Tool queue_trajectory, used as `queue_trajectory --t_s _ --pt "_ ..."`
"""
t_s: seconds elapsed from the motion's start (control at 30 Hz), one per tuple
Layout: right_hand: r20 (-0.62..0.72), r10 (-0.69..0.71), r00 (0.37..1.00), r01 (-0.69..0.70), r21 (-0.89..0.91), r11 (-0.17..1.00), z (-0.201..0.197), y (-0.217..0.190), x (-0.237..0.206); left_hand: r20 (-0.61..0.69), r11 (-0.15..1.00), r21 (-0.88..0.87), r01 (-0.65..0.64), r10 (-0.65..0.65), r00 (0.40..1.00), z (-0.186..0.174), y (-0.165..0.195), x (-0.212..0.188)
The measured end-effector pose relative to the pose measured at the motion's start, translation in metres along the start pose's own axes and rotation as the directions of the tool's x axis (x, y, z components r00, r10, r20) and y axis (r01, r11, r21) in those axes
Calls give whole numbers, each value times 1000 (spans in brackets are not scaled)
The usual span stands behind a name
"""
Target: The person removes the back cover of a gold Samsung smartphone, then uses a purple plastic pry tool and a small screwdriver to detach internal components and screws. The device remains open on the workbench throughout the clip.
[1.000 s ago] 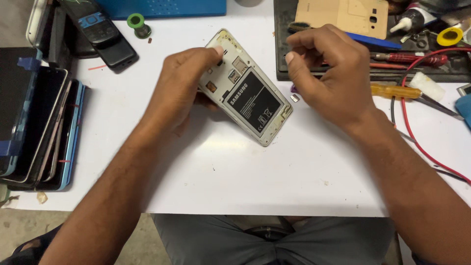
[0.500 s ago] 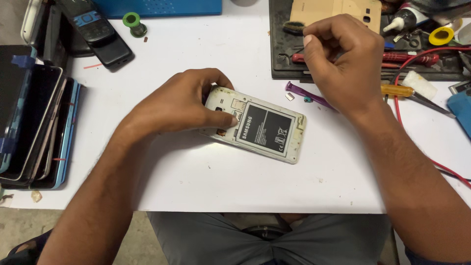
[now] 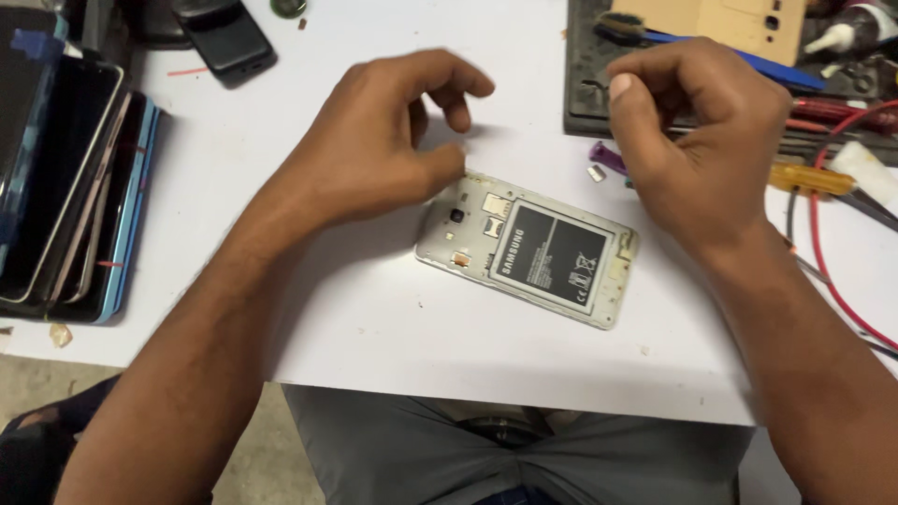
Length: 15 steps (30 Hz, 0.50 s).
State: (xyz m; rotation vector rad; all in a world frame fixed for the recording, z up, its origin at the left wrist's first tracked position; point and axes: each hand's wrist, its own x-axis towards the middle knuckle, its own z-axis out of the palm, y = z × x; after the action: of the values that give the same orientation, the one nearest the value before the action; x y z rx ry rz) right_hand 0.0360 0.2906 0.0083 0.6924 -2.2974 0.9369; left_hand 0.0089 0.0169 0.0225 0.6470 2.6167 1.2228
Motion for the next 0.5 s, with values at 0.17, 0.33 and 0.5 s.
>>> queue_trajectory --t_s 0.17,0.33,0.5 --pt "56 66 996 -72 100 992 10 -17 -3 281 988 -75 -132 148 948 -3 -5 4" --pt "104 23 994 -27 41 999 19 -22 -3 306 934 157 -320 262 915 9 1 -5" --pt "111 95 989 -109 127 986 22 -16 -1 252 937 243 -250 188 949 20 2 -2"
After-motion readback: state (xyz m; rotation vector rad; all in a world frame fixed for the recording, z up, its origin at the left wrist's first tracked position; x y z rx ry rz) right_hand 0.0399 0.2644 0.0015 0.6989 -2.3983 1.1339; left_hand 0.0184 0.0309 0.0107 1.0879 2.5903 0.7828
